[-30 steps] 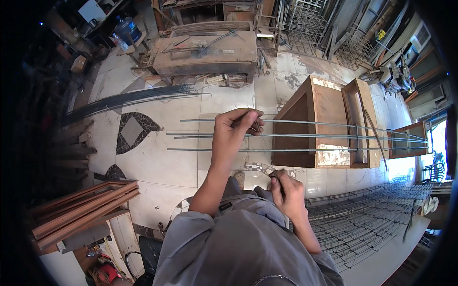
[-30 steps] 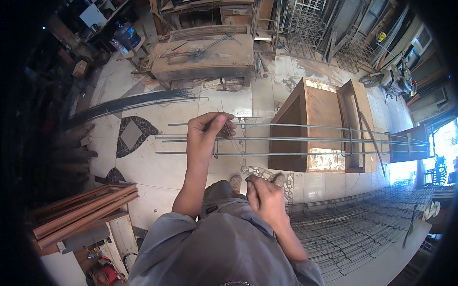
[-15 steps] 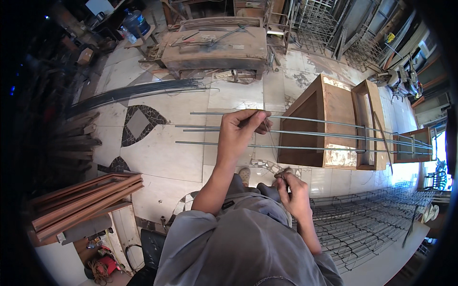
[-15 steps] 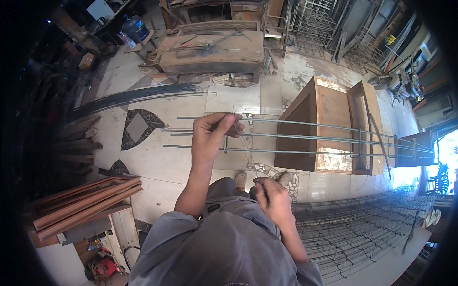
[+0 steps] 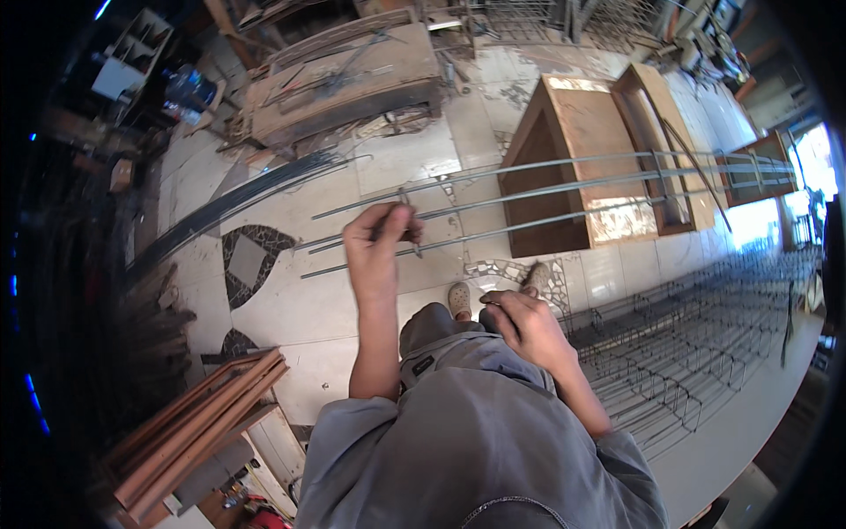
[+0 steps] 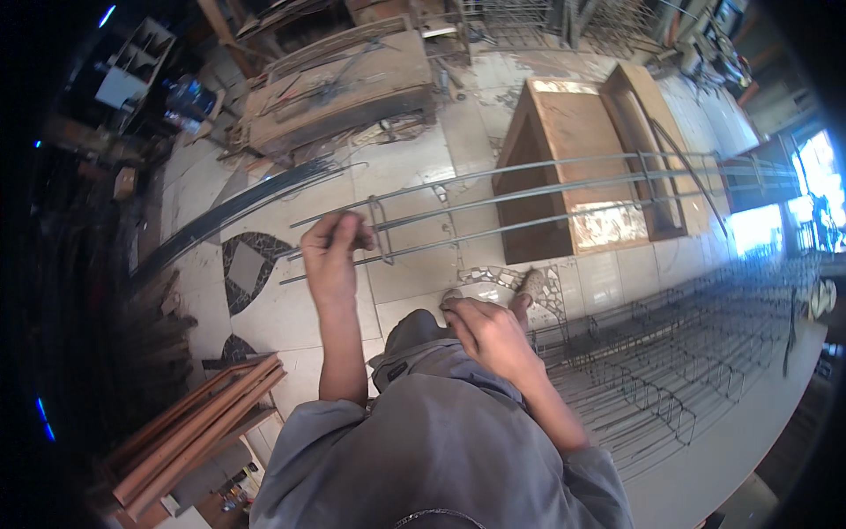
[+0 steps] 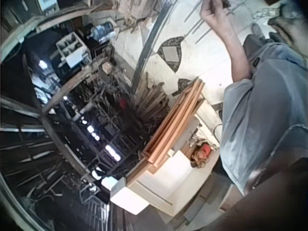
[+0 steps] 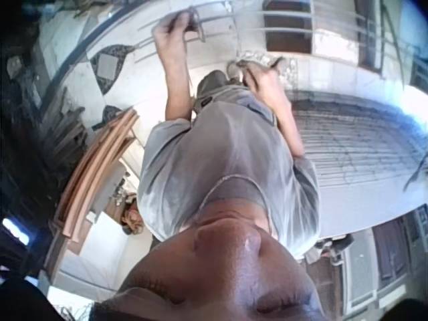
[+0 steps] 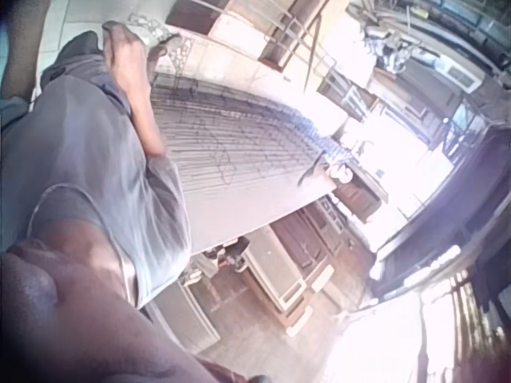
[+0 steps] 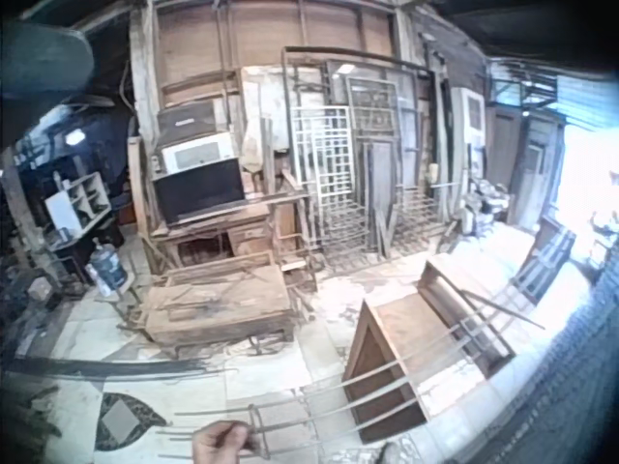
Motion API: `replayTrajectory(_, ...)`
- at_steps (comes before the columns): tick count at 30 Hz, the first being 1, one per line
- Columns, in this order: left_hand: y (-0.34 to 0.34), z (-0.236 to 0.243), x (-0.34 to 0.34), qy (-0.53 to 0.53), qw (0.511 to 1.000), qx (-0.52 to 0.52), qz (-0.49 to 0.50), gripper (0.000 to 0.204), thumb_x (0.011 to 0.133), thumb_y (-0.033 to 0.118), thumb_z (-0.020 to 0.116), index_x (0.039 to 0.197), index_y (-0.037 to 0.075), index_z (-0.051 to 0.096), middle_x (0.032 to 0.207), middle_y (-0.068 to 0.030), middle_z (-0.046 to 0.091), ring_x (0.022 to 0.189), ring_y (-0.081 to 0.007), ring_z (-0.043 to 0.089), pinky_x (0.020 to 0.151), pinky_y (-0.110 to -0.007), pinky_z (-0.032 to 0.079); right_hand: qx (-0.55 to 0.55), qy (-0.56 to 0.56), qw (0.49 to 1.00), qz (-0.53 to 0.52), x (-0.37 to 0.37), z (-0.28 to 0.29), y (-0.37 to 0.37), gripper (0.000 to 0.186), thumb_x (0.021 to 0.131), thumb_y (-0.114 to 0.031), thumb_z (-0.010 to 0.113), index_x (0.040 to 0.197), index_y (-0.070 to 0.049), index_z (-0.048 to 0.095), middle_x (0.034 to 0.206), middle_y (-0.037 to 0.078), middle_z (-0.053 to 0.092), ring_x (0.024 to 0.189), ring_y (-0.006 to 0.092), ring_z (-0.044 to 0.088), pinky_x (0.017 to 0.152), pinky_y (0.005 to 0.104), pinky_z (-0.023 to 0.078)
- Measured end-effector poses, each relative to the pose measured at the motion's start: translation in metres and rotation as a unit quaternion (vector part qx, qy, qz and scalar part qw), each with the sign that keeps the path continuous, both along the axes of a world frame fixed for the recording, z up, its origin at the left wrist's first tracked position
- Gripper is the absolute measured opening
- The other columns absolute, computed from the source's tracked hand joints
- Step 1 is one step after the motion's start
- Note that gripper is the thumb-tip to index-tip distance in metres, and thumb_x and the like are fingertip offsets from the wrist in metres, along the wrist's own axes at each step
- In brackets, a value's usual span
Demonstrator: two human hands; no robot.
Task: The person secures metal rods together using thin wire. They wrap the wire around the junction of three parallel rods and a perpendicular support rod, then twist the wire with their fingers to tighten the connection.
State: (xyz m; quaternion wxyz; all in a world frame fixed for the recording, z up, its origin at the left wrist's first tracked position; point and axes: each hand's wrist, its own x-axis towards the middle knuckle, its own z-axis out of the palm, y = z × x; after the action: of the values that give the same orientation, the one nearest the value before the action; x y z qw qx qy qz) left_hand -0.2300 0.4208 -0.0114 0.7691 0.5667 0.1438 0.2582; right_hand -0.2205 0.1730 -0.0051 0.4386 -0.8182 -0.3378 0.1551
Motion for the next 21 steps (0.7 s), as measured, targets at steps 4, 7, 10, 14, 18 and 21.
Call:
replayTrajectory(4,0.011,-0.018,-0.019,-0.050,0.990,-0.134,-0.005,0.021,0.100,0.021,0.066,0.096,0.000,0.066,0.082,-0.0087,0.069,0.070,-0.0175,0.066,0.061,-0.031,0.052,0.026,0.023,0.999,-0.015,0.003,-0.010,-0.013,0.015,0.095,-0.012,0.066,0.103,0.001,0.068,0.096,0.019,0.071,0.084,0.0394,0.069,0.074,0.0441,0.053)
replayTrajectory(7,0.017,-0.026,-0.031,-0.075,0.980,-0.179,0.053,0.018,0.102,0.021,0.064,0.098,0.003,0.064,0.090,-0.0073,0.071,0.073,-0.0175,0.068,0.061,-0.031,0.053,0.028,0.052,0.998,-0.034,0.002,-0.020,-0.024,0.014,0.094,-0.012,0.068,0.100,0.001,0.069,0.089,0.019,0.071,0.080,0.0385,0.069,0.073,0.0425,0.053)
replayTrajectory(10,0.029,-0.026,-0.040,-0.095,0.979,-0.145,0.106,0.019,0.103,0.022,0.062,0.104,0.004,0.064,0.096,-0.0078,0.072,0.078,-0.0193,0.070,0.068,-0.033,0.059,0.037,0.078,0.996,-0.025,-0.001,-0.025,-0.035,0.016,0.095,-0.017,0.069,0.096,0.000,0.068,0.084,0.019,0.070,0.076,0.0388,0.068,0.071,0.0438,0.053)
replayTrajectory(14,0.043,-0.013,-0.054,-0.171,0.943,-0.262,0.110,0.022,0.106,0.023,0.056,0.111,0.003,0.062,0.100,-0.0093,0.071,0.083,-0.0207,0.071,0.077,-0.036,0.064,-0.031,0.087,0.996,-0.003,-0.005,-0.032,-0.049,0.023,0.096,-0.023,0.068,0.091,-0.001,0.067,0.084,0.019,0.070,0.076,0.0389,0.068,0.071,0.0457,0.052)
replayTrajectory(18,0.048,-0.011,-0.062,-0.276,0.876,-0.396,-0.012,0.025,0.108,0.022,0.050,0.112,0.000,0.060,0.103,-0.0117,0.070,0.081,-0.0137,0.068,0.073,-0.027,0.062,-0.034,0.023,0.998,0.049,-0.006,-0.029,-0.049,0.022,0.096,-0.024,0.067,0.096,-0.002,0.064,0.090,0.018,0.068,0.085,0.0387,0.067,0.074,0.0473,0.051)
replayTrajectory(21,0.055,-0.009,-0.060,-0.313,0.842,-0.437,-0.053,0.023,0.109,0.021,0.049,0.112,0.000,0.058,0.102,-0.0116,0.068,0.069,-0.0097,0.057,0.060,-0.021,0.053,-0.059,0.002,0.995,0.084,-0.012,-0.040,-0.051,0.021,0.096,-0.023,0.066,0.102,-0.003,0.062,0.093,0.016,0.065,0.091,0.0379,0.066,0.077,0.0480,0.052)
